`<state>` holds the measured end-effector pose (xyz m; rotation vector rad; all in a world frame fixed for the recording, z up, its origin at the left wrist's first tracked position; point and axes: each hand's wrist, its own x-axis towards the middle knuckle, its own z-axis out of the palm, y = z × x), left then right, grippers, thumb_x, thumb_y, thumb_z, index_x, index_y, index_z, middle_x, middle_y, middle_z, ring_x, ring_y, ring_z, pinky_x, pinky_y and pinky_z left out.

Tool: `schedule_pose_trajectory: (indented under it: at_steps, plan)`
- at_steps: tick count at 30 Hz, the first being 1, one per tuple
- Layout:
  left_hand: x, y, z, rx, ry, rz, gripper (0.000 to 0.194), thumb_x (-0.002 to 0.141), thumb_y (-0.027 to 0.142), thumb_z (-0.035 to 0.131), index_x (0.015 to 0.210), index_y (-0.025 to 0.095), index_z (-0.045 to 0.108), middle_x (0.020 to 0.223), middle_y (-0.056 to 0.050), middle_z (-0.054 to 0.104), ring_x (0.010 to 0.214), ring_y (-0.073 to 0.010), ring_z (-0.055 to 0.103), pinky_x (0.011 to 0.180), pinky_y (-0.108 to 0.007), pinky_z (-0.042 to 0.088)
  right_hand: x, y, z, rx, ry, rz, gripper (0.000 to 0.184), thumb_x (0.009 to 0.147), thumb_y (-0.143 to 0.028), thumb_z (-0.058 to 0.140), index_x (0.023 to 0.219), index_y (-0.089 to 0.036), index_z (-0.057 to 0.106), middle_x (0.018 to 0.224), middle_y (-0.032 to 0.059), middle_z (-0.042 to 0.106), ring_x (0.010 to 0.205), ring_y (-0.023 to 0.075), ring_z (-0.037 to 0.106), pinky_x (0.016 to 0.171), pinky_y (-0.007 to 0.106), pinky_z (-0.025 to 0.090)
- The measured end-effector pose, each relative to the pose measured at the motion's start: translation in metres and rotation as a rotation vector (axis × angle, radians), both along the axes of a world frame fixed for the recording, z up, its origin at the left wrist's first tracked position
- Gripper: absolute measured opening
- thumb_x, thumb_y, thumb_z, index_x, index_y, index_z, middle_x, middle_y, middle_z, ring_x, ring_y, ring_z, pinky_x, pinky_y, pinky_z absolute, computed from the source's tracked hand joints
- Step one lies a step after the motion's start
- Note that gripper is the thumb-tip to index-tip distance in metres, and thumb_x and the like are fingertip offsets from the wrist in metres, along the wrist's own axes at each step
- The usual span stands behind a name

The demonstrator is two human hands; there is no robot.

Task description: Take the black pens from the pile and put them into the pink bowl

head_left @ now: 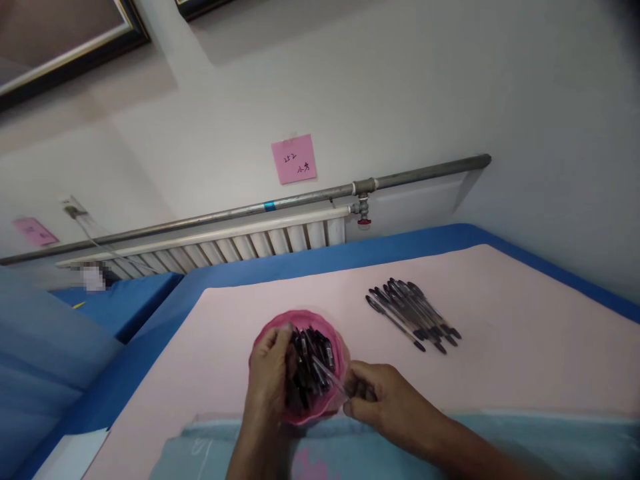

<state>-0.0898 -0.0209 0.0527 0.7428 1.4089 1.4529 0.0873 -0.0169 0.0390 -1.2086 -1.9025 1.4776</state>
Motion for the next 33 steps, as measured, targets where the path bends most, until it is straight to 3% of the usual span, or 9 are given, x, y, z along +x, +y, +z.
schedule_pose_trajectory:
  at_steps: [6,10,12,15,18,21,27,33]
  plan:
    - [-0.020,0.001,-0.003,-0.147,0.606,-0.149,0.035,0.070,0.047,0.057,0.052,0.018,0.048,0.047,0.005,0.043,0.045,-0.0094,0.039,0.045,-0.022,0.027,0.007,0.011,-0.003,-0.155,0.172,-0.117,0.002,0.071,-0.020,0.051,0.070,-0.019,0.050,0.051,-0.0075,0.043,0.045,0.0069,0.038,0.041,0.019,0.029]
    - [-0.021,0.002,-0.002,-0.152,0.880,-0.107,0.032,0.075,0.040,0.051,0.051,0.019,0.050,0.049,0.003,0.047,0.052,-0.0130,0.044,0.051,-0.023,0.027,0.009,0.013,0.000,-0.278,0.289,-0.176,0.009,0.073,-0.025,0.053,0.068,-0.020,0.047,0.043,-0.0105,0.035,0.037,0.0053,0.030,0.036,0.018,0.022]
    - [-0.021,0.002,-0.001,-0.133,0.871,-0.106,0.029,0.075,0.038,0.051,0.052,0.020,0.052,0.050,0.002,0.048,0.053,-0.0135,0.044,0.052,-0.024,0.027,0.009,0.012,0.003,-0.324,0.342,-0.204,0.011,0.072,-0.026,0.055,0.068,-0.020,0.047,0.042,-0.0109,0.034,0.036,0.0043,0.028,0.037,0.018,0.019]
    - [-0.013,0.000,0.001,-0.096,0.706,-0.181,0.027,0.075,0.040,0.051,0.057,0.020,0.054,0.053,0.002,0.050,0.054,-0.0137,0.044,0.051,-0.023,0.029,0.009,0.011,0.007,-0.399,0.436,-0.267,0.011,0.071,-0.025,0.056,0.068,-0.020,0.047,0.042,-0.0102,0.039,0.035,0.0038,0.030,0.037,0.018,0.018]
    - [0.007,-0.006,0.004,-0.031,0.579,-0.362,0.027,0.074,0.041,0.054,0.058,0.019,0.051,0.055,0.003,0.049,0.054,-0.0128,0.043,0.051,-0.022,0.030,0.009,0.014,0.006,-0.437,0.553,-0.334,0.013,0.070,-0.024,0.057,0.068,-0.020,0.045,0.047,-0.0076,0.049,0.037,0.0042,0.037,0.039,0.018,0.023]
    - [0.031,-0.013,0.005,0.020,0.667,-0.561,0.024,0.069,0.038,0.061,0.060,0.018,0.050,0.054,0.005,0.046,0.054,-0.0106,0.038,0.049,-0.021,0.025,0.008,0.016,0.002,-0.429,0.656,-0.360,0.018,0.069,-0.028,0.060,0.069,-0.019,0.045,0.050,-0.0060,0.052,0.042,0.0056,0.043,0.041,0.018,0.028]
    - [0.046,-0.017,0.005,0.073,0.854,-0.604,0.020,0.077,0.033,0.053,0.063,0.017,0.050,0.060,0.002,0.050,0.056,-0.0106,0.040,0.052,-0.022,0.024,0.006,0.016,-0.005,-0.411,0.624,-0.363,0.027,0.066,-0.031,0.067,0.065,-0.019,0.043,0.047,-0.0068,0.051,0.041,0.0056,0.041,0.042,0.019,0.025]
    - [0.040,-0.019,0.005,0.035,0.659,-0.678,0.029,0.082,0.037,0.045,0.061,0.017,0.049,0.053,0.003,0.044,0.050,-0.0096,0.038,0.049,-0.022,0.025,0.010,0.016,0.000,-0.442,0.737,-0.286,0.025,0.064,-0.031,0.070,0.071,-0.018,0.050,0.055,-0.0049,0.053,0.046,0.0064,0.043,0.045,0.019,0.028]
